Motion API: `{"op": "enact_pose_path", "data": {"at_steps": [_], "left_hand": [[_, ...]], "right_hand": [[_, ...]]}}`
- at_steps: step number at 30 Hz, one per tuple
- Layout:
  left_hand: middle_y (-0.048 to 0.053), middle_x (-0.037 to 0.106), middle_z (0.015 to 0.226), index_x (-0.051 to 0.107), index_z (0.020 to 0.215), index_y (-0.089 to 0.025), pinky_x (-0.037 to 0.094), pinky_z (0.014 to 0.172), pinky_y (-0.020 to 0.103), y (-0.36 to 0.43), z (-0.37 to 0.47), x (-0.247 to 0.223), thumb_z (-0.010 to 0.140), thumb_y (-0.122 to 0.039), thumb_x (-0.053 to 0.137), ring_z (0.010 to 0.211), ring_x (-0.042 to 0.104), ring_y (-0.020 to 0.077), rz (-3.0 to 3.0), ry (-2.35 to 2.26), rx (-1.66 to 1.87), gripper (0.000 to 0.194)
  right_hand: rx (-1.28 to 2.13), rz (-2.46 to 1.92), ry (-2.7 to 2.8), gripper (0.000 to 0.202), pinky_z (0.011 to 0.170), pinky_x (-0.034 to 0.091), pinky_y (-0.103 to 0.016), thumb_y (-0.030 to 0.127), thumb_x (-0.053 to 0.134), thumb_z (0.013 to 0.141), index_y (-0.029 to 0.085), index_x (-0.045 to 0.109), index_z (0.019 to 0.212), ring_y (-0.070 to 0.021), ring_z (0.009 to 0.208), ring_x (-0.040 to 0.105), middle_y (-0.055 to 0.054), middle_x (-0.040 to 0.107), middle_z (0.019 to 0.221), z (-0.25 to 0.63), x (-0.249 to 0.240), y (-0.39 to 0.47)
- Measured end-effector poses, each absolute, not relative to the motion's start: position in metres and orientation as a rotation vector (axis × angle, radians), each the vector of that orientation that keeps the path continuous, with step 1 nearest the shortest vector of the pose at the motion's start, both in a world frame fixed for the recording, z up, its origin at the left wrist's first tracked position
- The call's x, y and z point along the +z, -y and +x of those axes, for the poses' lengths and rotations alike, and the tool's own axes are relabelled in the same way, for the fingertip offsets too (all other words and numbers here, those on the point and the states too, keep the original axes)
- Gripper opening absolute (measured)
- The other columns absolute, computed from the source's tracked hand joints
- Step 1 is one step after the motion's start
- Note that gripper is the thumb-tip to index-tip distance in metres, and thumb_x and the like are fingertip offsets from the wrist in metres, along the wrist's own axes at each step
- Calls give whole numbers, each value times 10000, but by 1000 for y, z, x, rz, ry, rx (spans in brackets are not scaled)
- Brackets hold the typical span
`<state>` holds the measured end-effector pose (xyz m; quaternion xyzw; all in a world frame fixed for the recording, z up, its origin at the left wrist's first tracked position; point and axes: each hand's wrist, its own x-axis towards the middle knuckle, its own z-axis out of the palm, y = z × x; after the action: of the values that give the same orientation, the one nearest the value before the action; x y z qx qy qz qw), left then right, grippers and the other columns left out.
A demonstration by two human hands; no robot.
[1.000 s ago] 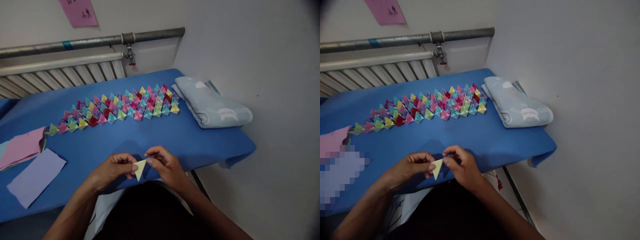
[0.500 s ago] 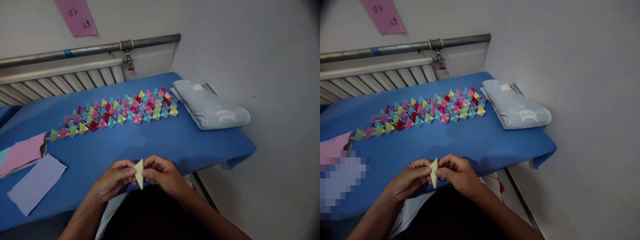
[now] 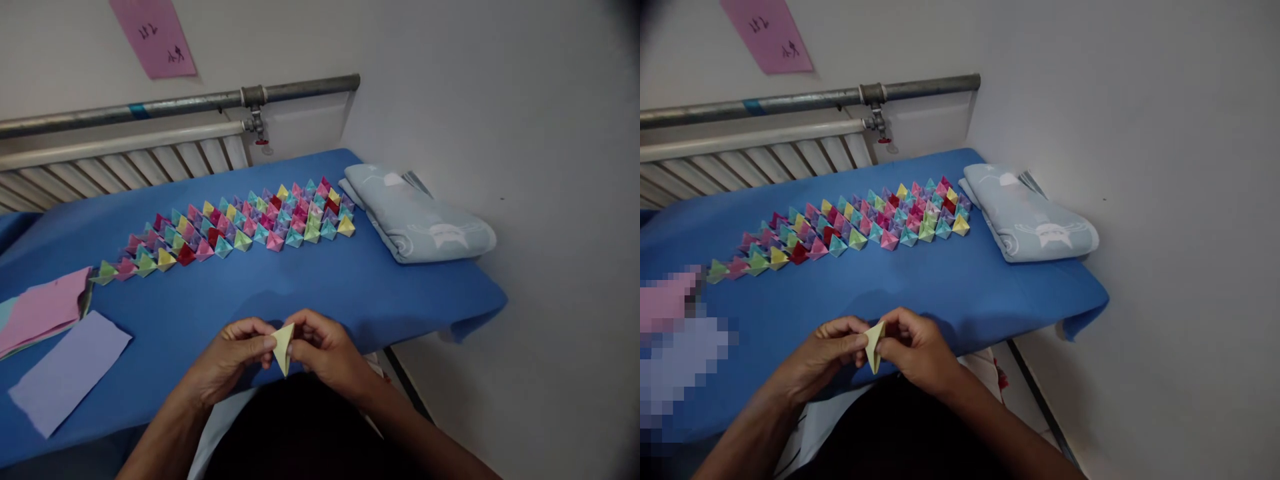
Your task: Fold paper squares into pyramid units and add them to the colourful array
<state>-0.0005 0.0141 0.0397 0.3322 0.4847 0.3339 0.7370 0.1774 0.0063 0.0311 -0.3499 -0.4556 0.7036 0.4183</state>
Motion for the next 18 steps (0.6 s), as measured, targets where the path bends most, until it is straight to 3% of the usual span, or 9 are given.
{"op": "enact_pose_path", "data": {"at_steps": [6, 11, 14, 18], "left_hand": [[-23, 658, 717, 661, 855, -178, 490, 615, 224, -16, 12, 40, 595, -332, 821, 648, 601, 106, 904, -1301, 858, 342], [-25, 596, 771, 584, 882, -205, 497, 688, 280, -2, 23, 42, 743, -329, 680, 707, 593, 133, 1457, -1559, 1065, 211], [-5, 595, 839, 571, 889, -215, 503, 706, 300, 4, 27, 43, 781, -248, 615, 749, 596, 147, 1785, -1534, 1034, 121], [5, 584, 878, 546, 947, -223, 507, 716, 307, 3, 31, 40, 809, -188, 566, 779, 592, 152, 1960, -1534, 1051, 143]], "right_hand": [[1322, -1148, 1311, 45, 520, 359, -208, 183, 530, 742, 216, 538, 712, -90, 531, 451, 67, 508, 588, 173, 21, -10], [917, -1278, 1545, 88, 564, 350, -211, 177, 502, 802, 203, 564, 745, -101, 590, 471, 46, 523, 639, 175, 25, -16], [830, -1275, 1622, 107, 581, 352, -209, 145, 478, 806, 202, 561, 767, -104, 616, 493, 39, 544, 671, 175, 29, -20], [826, -1231, 1668, 121, 594, 358, -208, 132, 465, 820, 202, 536, 751, -105, 626, 508, 32, 561, 696, 172, 30, -21]]}}
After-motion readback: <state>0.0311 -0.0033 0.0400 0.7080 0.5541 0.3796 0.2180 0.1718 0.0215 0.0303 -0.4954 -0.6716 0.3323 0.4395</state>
